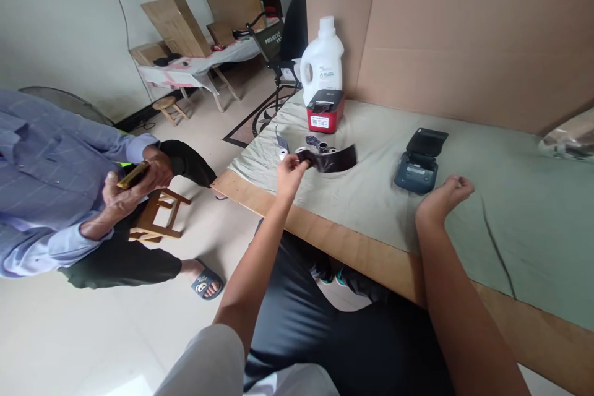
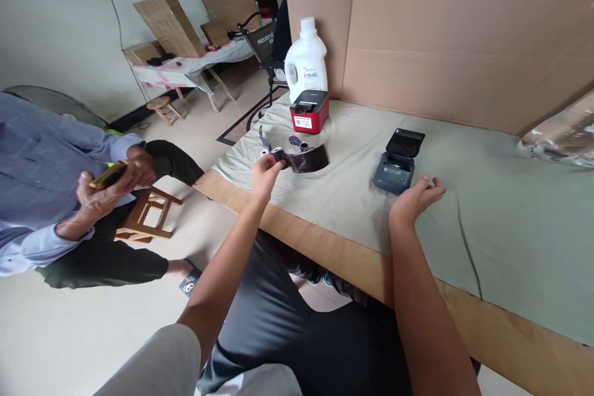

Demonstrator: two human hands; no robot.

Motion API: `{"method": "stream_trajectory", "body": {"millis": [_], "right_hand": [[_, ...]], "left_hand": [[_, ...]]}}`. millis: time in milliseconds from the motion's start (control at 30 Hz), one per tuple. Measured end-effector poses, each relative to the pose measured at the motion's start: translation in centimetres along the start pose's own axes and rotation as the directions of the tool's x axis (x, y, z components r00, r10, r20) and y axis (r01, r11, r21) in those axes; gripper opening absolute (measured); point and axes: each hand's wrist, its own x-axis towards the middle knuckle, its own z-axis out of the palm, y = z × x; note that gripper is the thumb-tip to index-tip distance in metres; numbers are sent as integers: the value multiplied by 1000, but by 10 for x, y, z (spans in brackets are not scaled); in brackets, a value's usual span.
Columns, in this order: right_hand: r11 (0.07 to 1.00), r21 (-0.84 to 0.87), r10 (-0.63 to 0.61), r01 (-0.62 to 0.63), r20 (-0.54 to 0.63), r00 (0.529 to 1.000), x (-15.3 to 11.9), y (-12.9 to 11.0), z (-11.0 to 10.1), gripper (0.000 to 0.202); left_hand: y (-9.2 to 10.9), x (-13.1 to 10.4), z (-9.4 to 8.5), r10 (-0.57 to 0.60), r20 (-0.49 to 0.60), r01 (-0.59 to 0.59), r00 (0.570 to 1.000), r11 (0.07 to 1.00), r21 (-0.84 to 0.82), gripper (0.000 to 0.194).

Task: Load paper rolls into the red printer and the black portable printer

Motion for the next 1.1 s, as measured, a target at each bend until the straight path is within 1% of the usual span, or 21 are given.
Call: {"method": "stream_trajectory", "body": {"millis": [33, 67, 100, 133, 200, 267, 367, 467, 533, 700, 767, 933, 1033, 1100], "right_hand": [[999, 7, 32, -32, -39, 999, -1, -2, 1, 22], [998, 12, 58, -57, -71, 996, -2, -5, 1, 20], [997, 13, 74, -73, -88, 993, -3, -7, 1, 18], [997, 7, 74, -74, -85, 994, -4, -10, 1, 17], [997, -6, 75, -76, -84, 994, -6, -13, 0, 17], [997, -5, 73, -73, -77, 994, -7, -14, -1, 18], [997, -9, 72, -73, -58, 996, -7, -13, -1, 20], [998, -23, 66, -67, -40, 997, -7, -12, 0, 23], [997, -31, 62, -64, -42, 997, -7, -12, 1, 27], [996, -44, 77, -80, -54, 996, -9, -14, 0, 38], [996, -42, 71, -73, -47, 996, -10, -16, 0, 39], [997, -35, 72, -74, -48, 996, -10, -17, 0, 40], [996, -33, 79, -80, -45, 996, -10, -18, 0, 40], [996, -36, 77, -79, -44, 996, -10, -19, 0, 40]], "left_hand": [[-7, 2, -10, -49, -81, 51, 995, 998, 23, 20], [-10, 3, -17, -86, -140, 95, 986, 994, 55, 20], [-11, 6, -22, -108, -172, 126, 979, 987, 100, 21], [-9, 8, -24, -113, -179, 142, 977, 977, 156, 22], [-1, 15, -23, -94, -144, 133, 985, 947, 294, 22], [10, 23, -20, -51, -95, 90, 994, 880, 466, 24], [22, 38, -16, -21, -49, 50, 999, 698, 714, 34], [27, 52, -10, -50, -1, 28, 999, 535, 844, 43], [28, 58, -4, -46, 36, -11, 998, 457, 889, 48], [24, 64, 8, 78, 149, -164, 986, 264, 950, 51], [20, 65, 11, 77, 172, -185, 982, 216, 959, 53], [12, 66, 15, 58, 211, -218, 976, 177, 960, 57], [9, 65, 14, 77, 203, -214, 976, 162, 963, 57], [6, 64, 13, 92, 194, -207, 977, 170, 963, 53]]}}
